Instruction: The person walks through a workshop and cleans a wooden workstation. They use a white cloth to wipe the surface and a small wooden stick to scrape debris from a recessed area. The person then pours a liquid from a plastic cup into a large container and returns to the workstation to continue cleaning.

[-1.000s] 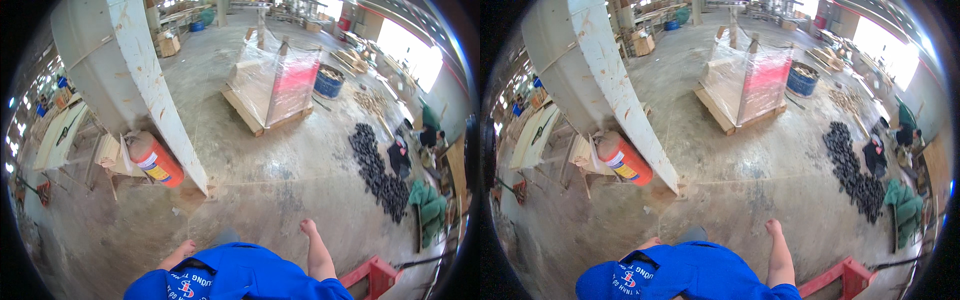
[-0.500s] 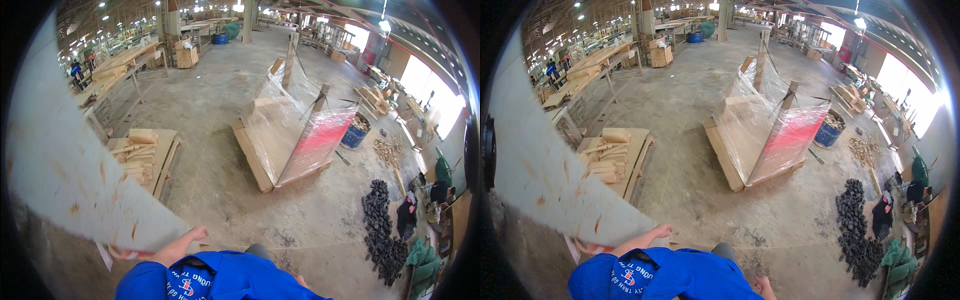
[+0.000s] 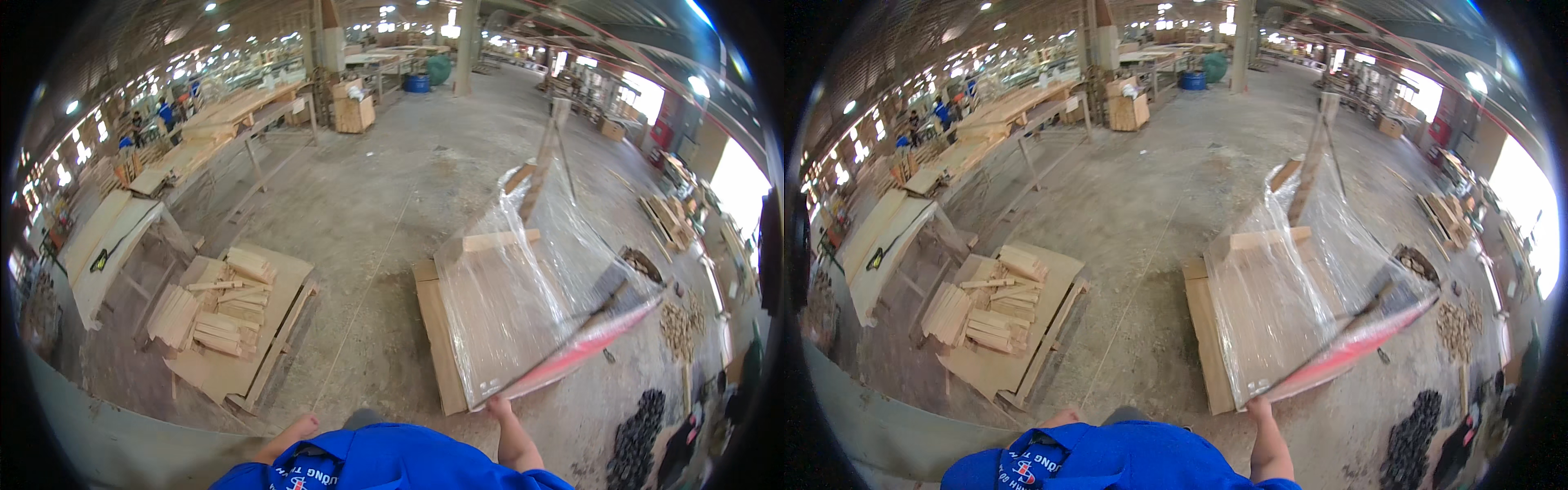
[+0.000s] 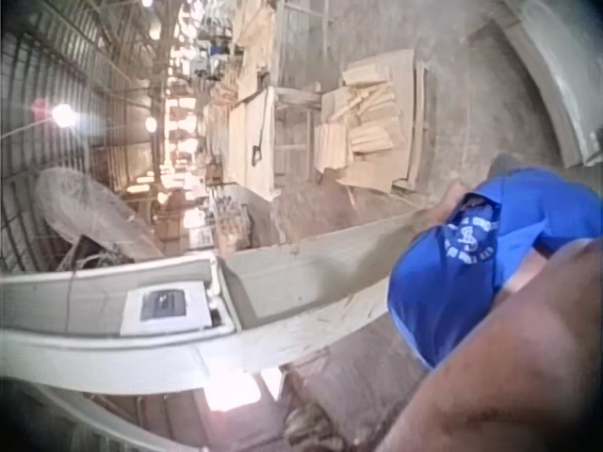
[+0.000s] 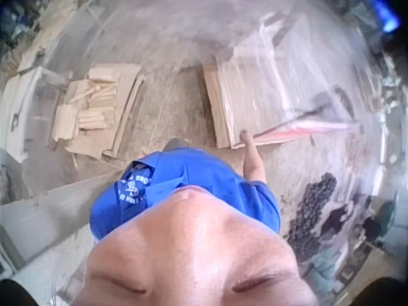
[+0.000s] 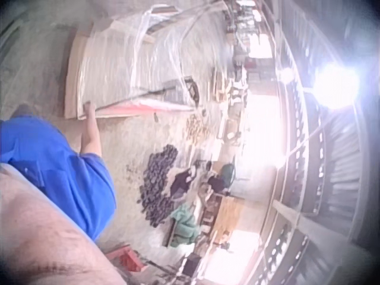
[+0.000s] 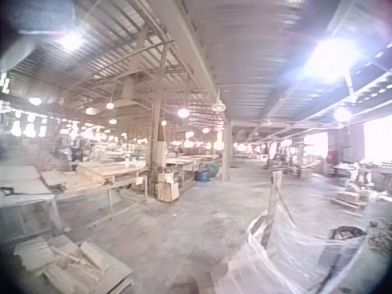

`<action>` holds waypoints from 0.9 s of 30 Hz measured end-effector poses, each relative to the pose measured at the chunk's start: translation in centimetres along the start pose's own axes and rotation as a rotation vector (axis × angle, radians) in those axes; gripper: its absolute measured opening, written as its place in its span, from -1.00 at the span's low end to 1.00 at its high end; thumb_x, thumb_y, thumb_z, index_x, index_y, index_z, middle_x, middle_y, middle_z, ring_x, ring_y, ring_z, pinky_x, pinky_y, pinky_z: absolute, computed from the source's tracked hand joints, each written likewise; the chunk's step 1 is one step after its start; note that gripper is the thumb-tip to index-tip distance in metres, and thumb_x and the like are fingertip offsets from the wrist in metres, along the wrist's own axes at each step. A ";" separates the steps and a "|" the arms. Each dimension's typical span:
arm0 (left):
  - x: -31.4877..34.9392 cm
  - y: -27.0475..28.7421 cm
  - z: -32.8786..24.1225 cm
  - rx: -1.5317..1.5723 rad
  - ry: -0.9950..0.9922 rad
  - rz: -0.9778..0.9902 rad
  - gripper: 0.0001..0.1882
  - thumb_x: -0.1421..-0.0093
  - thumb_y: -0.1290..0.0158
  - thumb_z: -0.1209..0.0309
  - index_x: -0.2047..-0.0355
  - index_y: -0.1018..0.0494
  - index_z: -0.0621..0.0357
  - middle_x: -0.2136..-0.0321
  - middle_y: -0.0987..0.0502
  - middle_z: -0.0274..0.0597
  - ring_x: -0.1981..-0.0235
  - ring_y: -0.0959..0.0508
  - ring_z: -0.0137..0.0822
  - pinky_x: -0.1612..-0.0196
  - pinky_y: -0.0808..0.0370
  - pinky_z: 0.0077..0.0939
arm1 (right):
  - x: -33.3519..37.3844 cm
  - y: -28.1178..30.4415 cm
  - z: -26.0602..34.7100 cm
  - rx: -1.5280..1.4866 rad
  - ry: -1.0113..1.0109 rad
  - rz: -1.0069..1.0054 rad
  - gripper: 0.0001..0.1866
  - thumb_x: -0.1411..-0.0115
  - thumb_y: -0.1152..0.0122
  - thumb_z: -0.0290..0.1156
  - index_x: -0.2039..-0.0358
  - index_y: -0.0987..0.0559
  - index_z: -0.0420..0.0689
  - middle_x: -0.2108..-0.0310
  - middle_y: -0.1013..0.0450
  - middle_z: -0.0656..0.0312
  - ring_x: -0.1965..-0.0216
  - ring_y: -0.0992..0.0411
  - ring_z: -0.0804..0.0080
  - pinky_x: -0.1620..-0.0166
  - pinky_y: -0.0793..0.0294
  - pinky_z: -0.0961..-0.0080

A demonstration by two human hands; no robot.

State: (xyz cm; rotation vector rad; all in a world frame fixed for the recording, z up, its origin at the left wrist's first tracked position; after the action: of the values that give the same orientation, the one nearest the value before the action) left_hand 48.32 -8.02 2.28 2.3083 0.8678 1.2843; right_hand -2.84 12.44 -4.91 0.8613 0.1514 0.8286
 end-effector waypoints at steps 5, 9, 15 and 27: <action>-4.0 3.9 2.0 0.152 0.329 0.000 -0.81 0.11 -0.04 0.37 0.45 -0.48 0.15 0.53 -0.53 -0.07 0.53 -0.52 -0.21 0.47 -0.45 -0.34 | -23.6 -2.2 14.4 -0.092 0.015 0.218 -0.84 -0.01 -0.06 -0.42 0.42 -0.50 -0.23 0.61 -0.43 0.17 0.59 -0.43 0.46 0.52 -0.43 0.50; -10.7 9.6 1.8 0.170 0.446 0.051 -0.82 0.11 -0.04 0.37 0.46 -0.48 0.16 0.53 -0.53 -0.06 0.54 -0.52 -0.19 0.48 -0.44 -0.33 | -35.6 -7.9 20.5 -0.177 0.044 0.267 -0.85 -0.06 -0.02 -0.43 0.40 -0.48 -0.23 0.61 -0.43 0.20 0.60 -0.42 0.47 0.53 -0.43 0.51; -28.8 24.3 -4.9 0.247 0.335 0.075 -0.83 0.11 -0.03 0.38 0.48 -0.48 0.17 0.53 -0.53 -0.04 0.55 -0.52 -0.17 0.49 -0.43 -0.30 | -40.1 -15.5 17.8 0.071 -0.367 0.863 -0.72 -0.11 0.01 -0.36 0.18 -0.47 -0.16 0.40 -0.49 0.05 0.36 -0.48 0.25 0.42 -0.48 0.22; -68.4 56.3 -30.6 0.068 -0.179 -0.423 -0.78 -0.02 0.02 0.26 0.41 -0.45 0.12 0.52 -0.50 -0.08 0.47 -0.49 -0.19 0.42 -0.39 -0.32 | -65.7 -17.0 29.3 0.159 -0.439 0.833 -0.76 -0.03 -0.11 -0.24 0.37 -0.55 -0.12 0.45 -0.50 0.18 0.50 -0.49 0.36 0.45 -0.45 0.38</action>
State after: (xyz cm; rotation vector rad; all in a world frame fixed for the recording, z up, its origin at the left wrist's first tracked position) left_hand 14.01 -95.06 7.29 2.0941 1.2653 0.8671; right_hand -25.31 -57.71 -10.85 1.2587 -0.5739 1.3794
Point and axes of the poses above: each hand's wrist, its own x-axis away from the middle knuckle, its own y-axis out of the back of the hand, z = x × y, the point moved 2 cm from there along -x, towards the middle knuckle
